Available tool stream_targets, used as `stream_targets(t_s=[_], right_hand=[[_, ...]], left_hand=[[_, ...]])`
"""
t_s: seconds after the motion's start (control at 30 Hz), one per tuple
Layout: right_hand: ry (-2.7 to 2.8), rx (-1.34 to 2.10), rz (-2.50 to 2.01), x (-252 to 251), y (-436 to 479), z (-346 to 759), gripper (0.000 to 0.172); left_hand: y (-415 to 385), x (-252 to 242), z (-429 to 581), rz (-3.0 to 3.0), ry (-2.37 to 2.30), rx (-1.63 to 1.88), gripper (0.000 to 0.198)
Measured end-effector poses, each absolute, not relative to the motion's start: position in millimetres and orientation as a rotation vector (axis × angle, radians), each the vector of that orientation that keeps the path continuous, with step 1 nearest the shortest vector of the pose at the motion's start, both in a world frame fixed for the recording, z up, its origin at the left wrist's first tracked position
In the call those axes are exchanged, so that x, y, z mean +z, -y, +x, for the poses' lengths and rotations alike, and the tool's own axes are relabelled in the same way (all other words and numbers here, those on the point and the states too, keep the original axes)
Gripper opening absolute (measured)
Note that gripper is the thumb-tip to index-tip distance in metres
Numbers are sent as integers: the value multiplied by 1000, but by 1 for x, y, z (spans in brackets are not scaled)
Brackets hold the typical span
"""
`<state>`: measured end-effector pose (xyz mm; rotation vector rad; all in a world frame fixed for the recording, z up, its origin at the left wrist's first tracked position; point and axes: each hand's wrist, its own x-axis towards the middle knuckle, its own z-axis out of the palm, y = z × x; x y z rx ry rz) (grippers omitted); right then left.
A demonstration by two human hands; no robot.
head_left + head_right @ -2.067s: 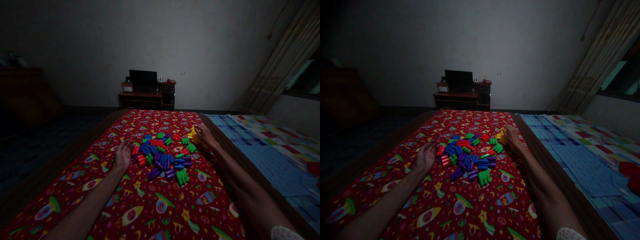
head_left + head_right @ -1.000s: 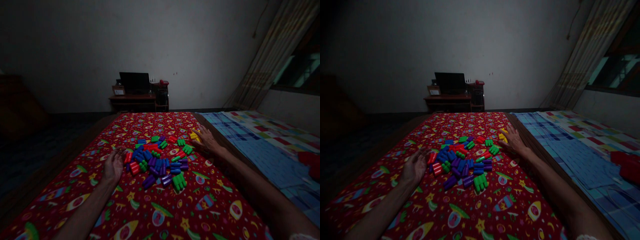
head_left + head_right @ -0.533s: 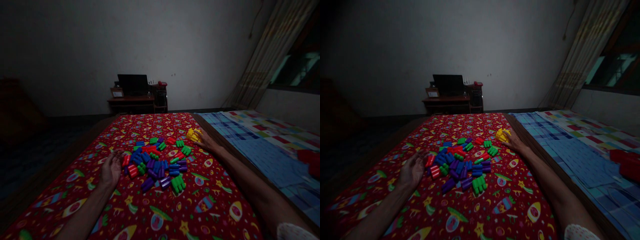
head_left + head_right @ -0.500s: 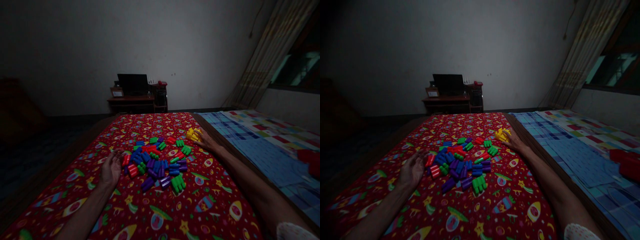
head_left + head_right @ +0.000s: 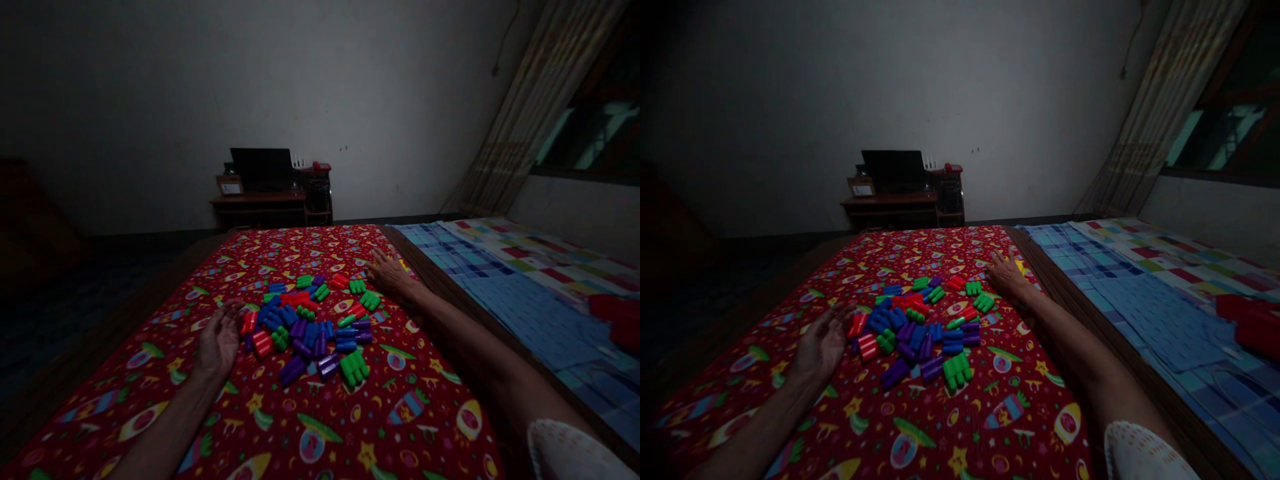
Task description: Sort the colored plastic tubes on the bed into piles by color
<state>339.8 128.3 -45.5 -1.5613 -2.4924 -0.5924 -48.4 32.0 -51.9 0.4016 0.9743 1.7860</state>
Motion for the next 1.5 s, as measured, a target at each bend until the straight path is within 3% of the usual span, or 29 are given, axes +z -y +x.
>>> stream_targets(t_s=[0.23,0.57,0.87,1.07,1.3,1.5], right_hand=[[2453,-475,-1752,-47,-130,347,43],[2190,-470,-1646,-52,-137,360,48],[1898,-285,-1767,-91,-135,399,62],[1692,-284,-1742,-67,-121,364,65],[2065,294,-1284,-62,-82,294,58],[2000,533,-1310,-72,-88,254,58]], left_hand=[[-34,-55,-50,415,-981,1791,16],[-31,-49,-45,353,-963,1792,25],[-34,-55,-48,372,-940,1802,19],[-31,-53,-46,396,-930,1801,12],[-37,-61,-50,472,-933,1895,10],[-46,-71,-54,581,-1002,1951,4]])
